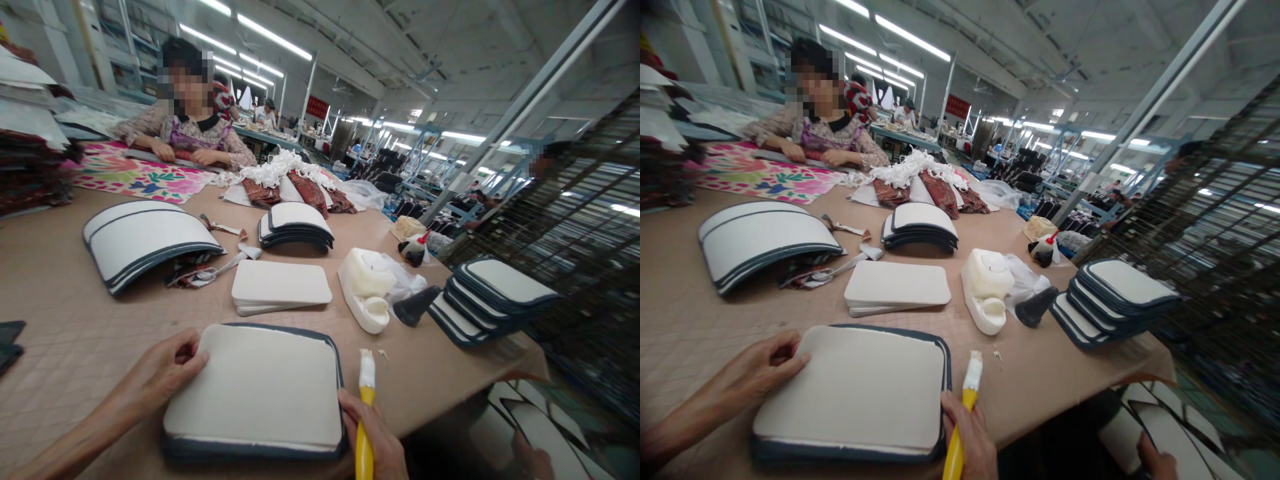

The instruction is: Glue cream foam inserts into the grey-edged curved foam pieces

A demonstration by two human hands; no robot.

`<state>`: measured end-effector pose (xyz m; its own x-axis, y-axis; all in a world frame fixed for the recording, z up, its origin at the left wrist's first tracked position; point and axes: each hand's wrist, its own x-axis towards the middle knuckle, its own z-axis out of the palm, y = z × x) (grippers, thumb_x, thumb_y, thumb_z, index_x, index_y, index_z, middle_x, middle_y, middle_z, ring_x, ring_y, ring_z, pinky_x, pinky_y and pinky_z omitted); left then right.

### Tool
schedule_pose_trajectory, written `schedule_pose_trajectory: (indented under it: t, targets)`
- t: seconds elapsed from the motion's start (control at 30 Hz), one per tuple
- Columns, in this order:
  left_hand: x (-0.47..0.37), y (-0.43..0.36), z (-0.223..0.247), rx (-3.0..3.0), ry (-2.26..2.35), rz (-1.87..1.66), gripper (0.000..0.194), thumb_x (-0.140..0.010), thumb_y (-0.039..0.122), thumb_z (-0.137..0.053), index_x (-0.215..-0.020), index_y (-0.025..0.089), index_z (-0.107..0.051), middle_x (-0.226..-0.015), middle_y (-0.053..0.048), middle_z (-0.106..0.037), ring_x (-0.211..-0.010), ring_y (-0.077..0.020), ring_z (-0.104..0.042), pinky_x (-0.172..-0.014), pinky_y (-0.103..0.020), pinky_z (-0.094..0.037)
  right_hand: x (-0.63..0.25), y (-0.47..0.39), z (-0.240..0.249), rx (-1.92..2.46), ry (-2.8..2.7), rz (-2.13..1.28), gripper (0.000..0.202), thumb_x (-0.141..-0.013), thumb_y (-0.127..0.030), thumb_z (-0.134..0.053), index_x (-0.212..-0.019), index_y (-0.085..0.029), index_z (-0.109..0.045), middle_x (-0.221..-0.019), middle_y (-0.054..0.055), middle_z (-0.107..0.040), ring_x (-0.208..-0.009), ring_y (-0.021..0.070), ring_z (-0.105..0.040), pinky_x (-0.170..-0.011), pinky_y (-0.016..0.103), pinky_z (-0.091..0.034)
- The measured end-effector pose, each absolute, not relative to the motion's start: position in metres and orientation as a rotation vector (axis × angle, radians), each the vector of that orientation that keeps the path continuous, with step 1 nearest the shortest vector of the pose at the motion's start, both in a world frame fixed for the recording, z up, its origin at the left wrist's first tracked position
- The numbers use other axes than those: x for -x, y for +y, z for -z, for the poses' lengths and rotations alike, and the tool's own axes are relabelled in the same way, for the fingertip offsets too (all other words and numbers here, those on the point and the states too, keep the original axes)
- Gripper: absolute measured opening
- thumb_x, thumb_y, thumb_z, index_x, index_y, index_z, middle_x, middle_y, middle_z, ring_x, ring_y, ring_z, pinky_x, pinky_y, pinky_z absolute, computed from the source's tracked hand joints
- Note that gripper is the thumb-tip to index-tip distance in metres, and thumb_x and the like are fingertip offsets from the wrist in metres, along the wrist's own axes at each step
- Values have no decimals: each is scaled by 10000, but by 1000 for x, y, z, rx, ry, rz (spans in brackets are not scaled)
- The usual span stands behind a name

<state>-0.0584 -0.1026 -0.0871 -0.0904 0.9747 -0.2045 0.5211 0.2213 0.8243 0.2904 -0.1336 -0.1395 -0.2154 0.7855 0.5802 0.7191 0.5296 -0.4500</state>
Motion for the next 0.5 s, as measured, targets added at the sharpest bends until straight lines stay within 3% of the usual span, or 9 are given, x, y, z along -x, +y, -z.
schedule_pose_trajectory:
  t: [0.27, 0.5]
  targets:
    - [63, -106, 98, -1365, 1671, -840, 281, -720, 437, -515, -620, 195, -411, -586, 70, -414, -572, -122, -413, -505, -192, -301, -290, -133, 139, 1214, -1938, -125, 217, -878, -276, -518, -1062, -231, -624, -932, 32, -708, -884, 184, -666, -815, 256, -524]
    - [56, -109, 77, -1309, 1728, -806, 334, -663, 525, -519, -619, 206, -431, -576, 55, -454, -558, -147, -445, -486, -213, -323, -288, -136, 127, 1270, -1973, -265, 214, -891, -248, -488, -1068, -228, -607, -979, 44, -684, -958, 187, -622, -834, 265, -503]
